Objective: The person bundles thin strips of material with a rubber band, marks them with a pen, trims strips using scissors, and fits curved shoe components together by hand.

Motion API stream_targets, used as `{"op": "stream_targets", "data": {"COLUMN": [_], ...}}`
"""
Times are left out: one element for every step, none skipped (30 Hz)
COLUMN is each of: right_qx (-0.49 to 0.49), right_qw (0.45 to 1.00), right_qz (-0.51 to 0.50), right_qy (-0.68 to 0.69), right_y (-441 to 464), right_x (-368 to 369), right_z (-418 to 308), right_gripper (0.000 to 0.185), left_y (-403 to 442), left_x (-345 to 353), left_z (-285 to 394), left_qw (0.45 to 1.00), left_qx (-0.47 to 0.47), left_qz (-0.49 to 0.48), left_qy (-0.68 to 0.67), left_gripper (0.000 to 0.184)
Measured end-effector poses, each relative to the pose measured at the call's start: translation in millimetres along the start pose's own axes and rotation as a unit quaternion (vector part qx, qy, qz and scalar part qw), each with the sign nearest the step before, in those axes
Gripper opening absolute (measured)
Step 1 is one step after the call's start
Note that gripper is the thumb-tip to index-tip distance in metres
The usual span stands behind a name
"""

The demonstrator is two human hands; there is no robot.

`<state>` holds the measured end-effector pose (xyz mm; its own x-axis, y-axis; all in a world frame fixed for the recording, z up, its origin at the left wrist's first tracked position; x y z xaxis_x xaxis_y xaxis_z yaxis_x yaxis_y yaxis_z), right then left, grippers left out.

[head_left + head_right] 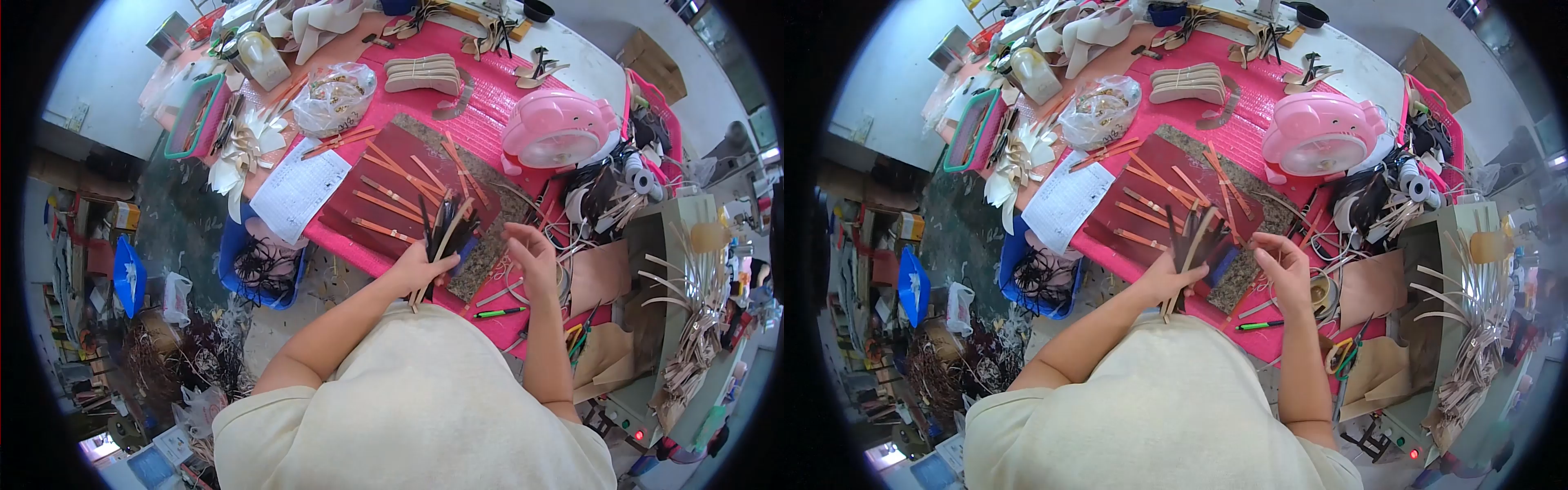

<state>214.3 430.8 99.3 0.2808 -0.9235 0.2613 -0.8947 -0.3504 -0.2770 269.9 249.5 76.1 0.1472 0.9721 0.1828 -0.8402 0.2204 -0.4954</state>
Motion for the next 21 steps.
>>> {"op": "stream_targets", "data": {"right_qx": [-0.086, -0.154, -0.157, -0.195, -0.229, -0.253, -0.257, -0.216, -0.173, -0.199, -0.2, -0.168, -0.136, -0.108, -0.11, -0.068, -0.024, -0.059, -0.059, -0.053, -0.043], "right_qw": [0.986, 0.965, 0.964, 0.916, 0.848, 0.826, 0.825, 0.837, 0.847, 0.847, 0.847, 0.885, 0.917, 0.944, 0.943, 0.975, 0.993, 0.992, 0.992, 0.966, 0.917], "right_qz": [0.031, 0.023, 0.023, 0.028, 0.033, 0.053, 0.049, 0.016, -0.019, -0.032, -0.039, -0.022, -0.005, 0.003, -0.002, 0.009, 0.02, -0.01, -0.014, 0.059, 0.129], "right_qy": [-0.138, -0.213, -0.214, -0.349, -0.476, -0.501, -0.501, -0.502, -0.502, -0.491, -0.491, -0.434, -0.376, -0.312, -0.313, -0.214, -0.112, 0.111, 0.11, 0.246, 0.376], "right_y": [-1, -3, -4, -7, -7, -3, 0, 4, 7, 6, 6, 7, 9, 13, 14, 16, 18, 20, 17, 11, 6], "right_x": [3, 18, 33, 53, 67, 69, 67, 63, 59, 59, 58, 53, 47, 41, 39, 33, 25, 18, 21, 20, 17], "right_z": [-8, -27, -41, -61, -71, -70, -67, -61, -55, -57, -57, -57, -57, -53, -51, -45, -38, -35, -43, -56, -59], "right_gripper": [0.024, 0.021, 0.021, 0.021, 0.021, 0.02, 0.02, 0.021, 0.023, 0.018, 0.018, 0.016, 0.013, 0.009, 0.009, 0.011, 0.015, 0.024, 0.024, 0.031, 0.039], "left_y": [2, 4, 7, 9, 9, 10, 9, 7, 5, 1, -2, -3, -4, -2, -2, -2, -1, 0, 0, -2, -4], "left_x": [-2, 1, 4, 9, 13, 17, 19, 21, 23, 25, 23, 23, 23, 23, 22, 22, 22, 19, 17, 10, 2], "left_z": [2, 2, 9, 16, 25, 26, 29, 30, 32, 35, 36, 36, 37, 33, 32, 29, 26, 23, 22, 24, 26], "left_qw": [0.997, 0.997, 0.985, 0.963, 0.932, 0.946, 0.945, 0.939, 0.932, 0.944, 0.945, 0.954, 0.962, 0.958, 0.958, 0.962, 0.965, 0.964, 0.964, 0.972, 0.973], "left_qx": [0.0, 0.0, 0.057, 0.113, 0.167, 0.139, 0.14, 0.138, 0.133, 0.119, 0.117, 0.117, 0.118, 0.135, 0.136, 0.116, 0.097, 0.135, 0.137, 0.148, 0.158], "left_qz": [0.034, 0.035, 0.054, 0.074, 0.094, 0.07, 0.075, 0.067, 0.059, 0.05, 0.056, 0.04, 0.025, 0.02, 0.025, 0.013, -0.001, 0.026, 0.03, 0.077, 0.126], "left_qy": [0.073, 0.073, 0.154, 0.232, 0.309, 0.286, 0.285, 0.308, 0.331, 0.303, 0.301, 0.272, 0.244, 0.253, 0.252, 0.248, 0.245, 0.227, 0.226, 0.168, 0.109], "left_gripper": [0.019, 0.019, 0.023, 0.028, 0.032, 0.036, 0.036, 0.036, 0.035, 0.036, 0.036, 0.038, 0.039, 0.04, 0.04, 0.039, 0.039, 0.036, 0.036, 0.035, 0.034]}}
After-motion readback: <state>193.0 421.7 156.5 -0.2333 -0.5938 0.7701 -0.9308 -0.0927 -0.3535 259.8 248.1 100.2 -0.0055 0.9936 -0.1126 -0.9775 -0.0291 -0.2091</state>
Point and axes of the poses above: each hand's wrist, its own y-axis towards the middle knuckle, its own x-axis out of the palm, z = x × y, the point moved 5 cm from there along y, towards the middle knuckle, and after that the axes turned 1 degree about -y, right-handed, at the moved point
